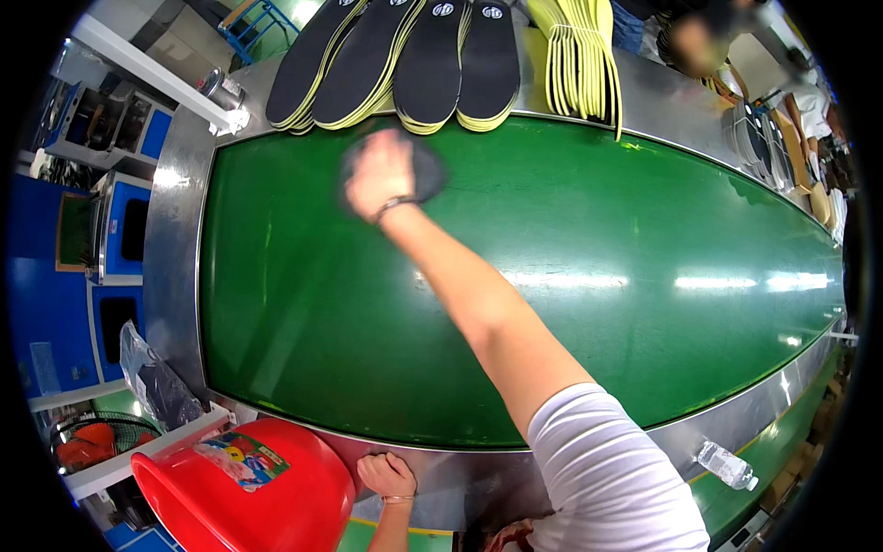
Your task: The person wipes down a green conveyor belt using a cloth, then rinses the cloth in a red bucket of water and continues wiping the belt.
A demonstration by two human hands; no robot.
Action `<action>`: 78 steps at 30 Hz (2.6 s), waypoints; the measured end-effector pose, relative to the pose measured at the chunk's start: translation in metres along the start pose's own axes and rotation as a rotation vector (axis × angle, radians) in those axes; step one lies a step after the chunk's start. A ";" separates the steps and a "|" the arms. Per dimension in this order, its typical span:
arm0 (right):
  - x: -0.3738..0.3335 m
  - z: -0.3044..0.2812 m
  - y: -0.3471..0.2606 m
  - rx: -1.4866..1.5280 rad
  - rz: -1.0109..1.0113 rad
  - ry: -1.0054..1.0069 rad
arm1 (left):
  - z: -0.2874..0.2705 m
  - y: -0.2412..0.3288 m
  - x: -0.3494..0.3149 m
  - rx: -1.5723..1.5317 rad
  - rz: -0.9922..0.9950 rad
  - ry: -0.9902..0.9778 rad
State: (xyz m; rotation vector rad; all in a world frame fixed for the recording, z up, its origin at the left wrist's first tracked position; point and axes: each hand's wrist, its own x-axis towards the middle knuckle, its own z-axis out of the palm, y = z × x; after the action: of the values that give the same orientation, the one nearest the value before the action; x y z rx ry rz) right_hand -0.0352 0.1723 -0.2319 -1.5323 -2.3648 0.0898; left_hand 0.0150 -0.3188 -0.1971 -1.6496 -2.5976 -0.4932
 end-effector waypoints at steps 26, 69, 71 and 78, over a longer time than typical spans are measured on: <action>-0.079 0.004 -0.081 0.045 -0.654 -0.110 | -0.007 -0.003 -0.001 -0.012 -0.059 -0.012; 0.028 0.021 -0.072 -0.150 -0.134 -0.077 | -0.006 -0.003 -0.001 -0.020 -0.095 0.041; 0.048 0.025 -0.054 -0.162 0.052 -0.017 | -0.006 -0.004 0.002 -0.041 -0.083 0.062; -0.044 0.026 -0.207 -0.117 -0.488 -0.127 | -0.006 -0.002 0.008 -0.062 -0.088 0.042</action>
State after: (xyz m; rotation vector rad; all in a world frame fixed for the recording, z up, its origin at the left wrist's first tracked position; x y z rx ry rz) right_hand -0.2083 0.0484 -0.2203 -0.9749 -2.8171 -0.0676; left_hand 0.0086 -0.3146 -0.1910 -1.5286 -2.6594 -0.6111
